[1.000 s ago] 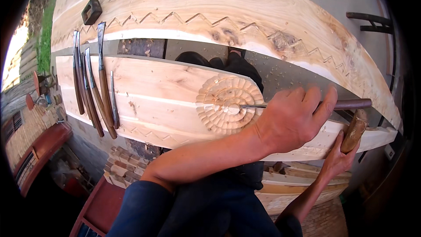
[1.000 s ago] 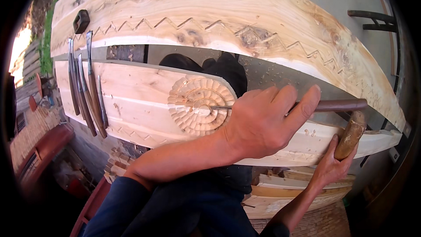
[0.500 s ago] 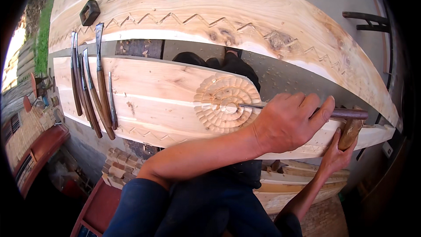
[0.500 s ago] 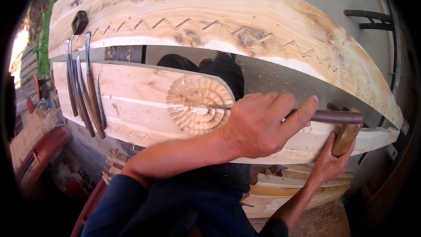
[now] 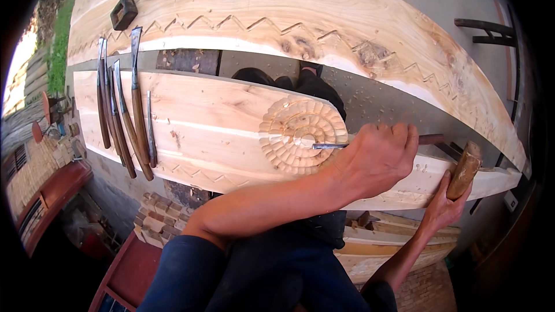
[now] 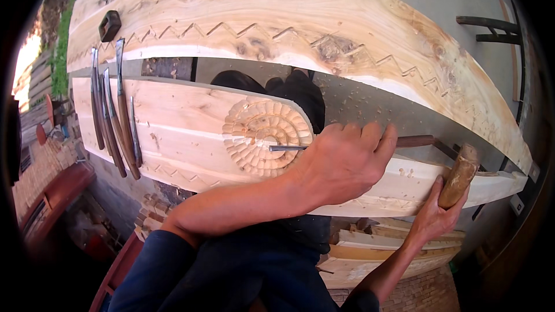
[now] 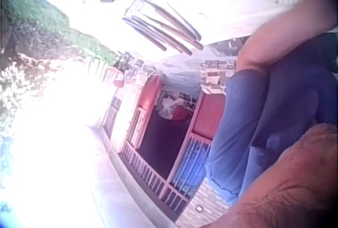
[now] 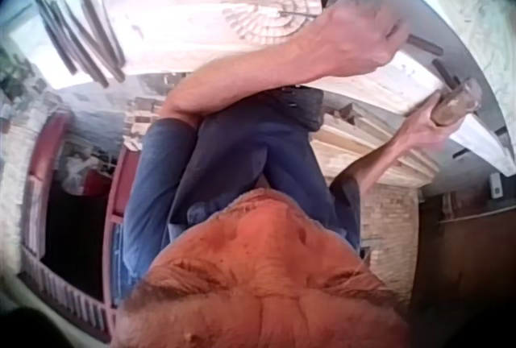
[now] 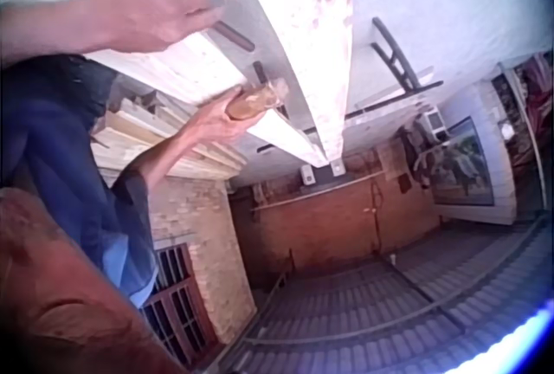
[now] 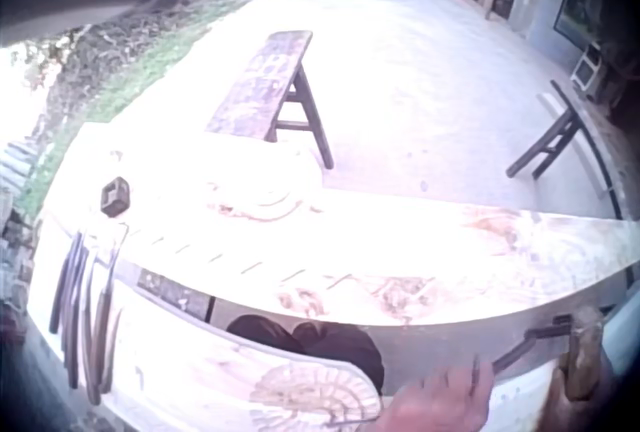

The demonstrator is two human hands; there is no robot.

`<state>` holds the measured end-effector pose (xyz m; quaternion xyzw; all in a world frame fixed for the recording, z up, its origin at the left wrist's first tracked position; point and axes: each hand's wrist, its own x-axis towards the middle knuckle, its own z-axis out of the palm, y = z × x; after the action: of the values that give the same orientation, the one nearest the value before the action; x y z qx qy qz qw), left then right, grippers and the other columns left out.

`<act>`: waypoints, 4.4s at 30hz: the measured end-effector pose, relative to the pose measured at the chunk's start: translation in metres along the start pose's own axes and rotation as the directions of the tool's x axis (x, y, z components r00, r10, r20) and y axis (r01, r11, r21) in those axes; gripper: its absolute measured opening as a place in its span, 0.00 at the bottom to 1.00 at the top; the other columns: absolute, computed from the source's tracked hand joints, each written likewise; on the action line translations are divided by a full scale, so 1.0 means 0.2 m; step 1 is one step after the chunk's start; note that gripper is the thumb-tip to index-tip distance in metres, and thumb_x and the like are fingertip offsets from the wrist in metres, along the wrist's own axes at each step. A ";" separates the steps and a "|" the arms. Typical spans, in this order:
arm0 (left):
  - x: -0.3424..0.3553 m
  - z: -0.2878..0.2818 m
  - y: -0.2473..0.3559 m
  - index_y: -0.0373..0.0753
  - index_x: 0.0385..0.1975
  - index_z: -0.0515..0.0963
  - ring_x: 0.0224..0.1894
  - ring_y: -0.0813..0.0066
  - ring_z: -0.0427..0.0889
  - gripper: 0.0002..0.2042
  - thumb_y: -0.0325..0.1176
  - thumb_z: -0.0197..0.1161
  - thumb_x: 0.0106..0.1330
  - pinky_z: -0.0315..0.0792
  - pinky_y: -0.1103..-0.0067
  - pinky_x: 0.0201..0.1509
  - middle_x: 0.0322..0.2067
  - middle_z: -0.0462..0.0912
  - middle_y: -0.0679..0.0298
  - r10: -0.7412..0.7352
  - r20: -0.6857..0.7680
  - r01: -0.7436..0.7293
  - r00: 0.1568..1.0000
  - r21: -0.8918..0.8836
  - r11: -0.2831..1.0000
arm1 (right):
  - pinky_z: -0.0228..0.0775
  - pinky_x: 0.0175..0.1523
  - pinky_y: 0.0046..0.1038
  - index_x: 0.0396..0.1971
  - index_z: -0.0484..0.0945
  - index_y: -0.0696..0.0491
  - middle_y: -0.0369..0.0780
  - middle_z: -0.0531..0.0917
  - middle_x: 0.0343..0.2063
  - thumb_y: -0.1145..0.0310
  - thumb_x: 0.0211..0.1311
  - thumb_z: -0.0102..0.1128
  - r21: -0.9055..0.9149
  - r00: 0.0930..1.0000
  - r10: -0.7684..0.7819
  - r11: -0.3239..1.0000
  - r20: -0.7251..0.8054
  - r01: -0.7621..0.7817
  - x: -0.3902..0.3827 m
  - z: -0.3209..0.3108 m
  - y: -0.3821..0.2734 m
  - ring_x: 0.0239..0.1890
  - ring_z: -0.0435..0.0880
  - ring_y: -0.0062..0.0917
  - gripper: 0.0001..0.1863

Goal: The person carves a circular decorative pattern into a wooden board using a chisel and a wooden mallet, clearing away wood shavings by hand.

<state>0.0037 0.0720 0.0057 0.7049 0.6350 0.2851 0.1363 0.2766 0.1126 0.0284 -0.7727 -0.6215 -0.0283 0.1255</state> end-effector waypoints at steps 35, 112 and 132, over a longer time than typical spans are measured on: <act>-0.04 -0.05 0.07 0.29 0.51 0.85 0.28 0.77 0.76 0.19 0.34 0.65 0.64 0.63 0.78 0.28 0.28 0.75 0.68 0.165 -0.435 -0.244 0.885 -0.132 0.961 | 0.81 0.61 0.37 0.67 0.80 0.61 0.46 0.89 0.55 0.71 0.70 0.77 0.199 0.998 -0.023 0.980 0.050 0.013 -0.04 0.02 0.00 0.52 0.87 0.30 0.28; -0.29 -0.62 -0.81 0.42 0.36 0.89 0.37 0.63 0.85 0.15 0.40 0.86 0.54 0.77 0.69 0.44 0.33 0.90 0.66 -0.319 -0.541 0.183 0.778 -0.291 0.939 | 0.55 0.17 0.19 0.45 0.76 0.59 0.44 0.85 0.27 0.49 0.92 0.37 0.643 0.131 -0.843 0.287 0.521 -0.710 -0.09 0.20 -2.15 0.13 0.71 0.18 0.28; -0.32 -0.62 -0.83 0.42 0.31 0.91 0.38 0.65 0.83 0.11 0.31 0.86 0.49 0.77 0.70 0.45 0.33 0.90 0.68 -0.282 -0.488 0.146 0.826 -0.300 0.943 | 0.57 0.18 0.22 0.37 0.75 0.53 0.40 0.82 0.20 0.46 0.89 0.46 0.510 -0.012 -0.867 0.304 0.498 -0.805 -0.18 0.22 -2.12 0.12 0.69 0.19 0.25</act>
<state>-0.2050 0.0150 -0.0019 0.5012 0.6825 0.5264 0.0769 -0.1457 0.1711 0.0466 -0.2182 -0.3759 0.8986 0.0603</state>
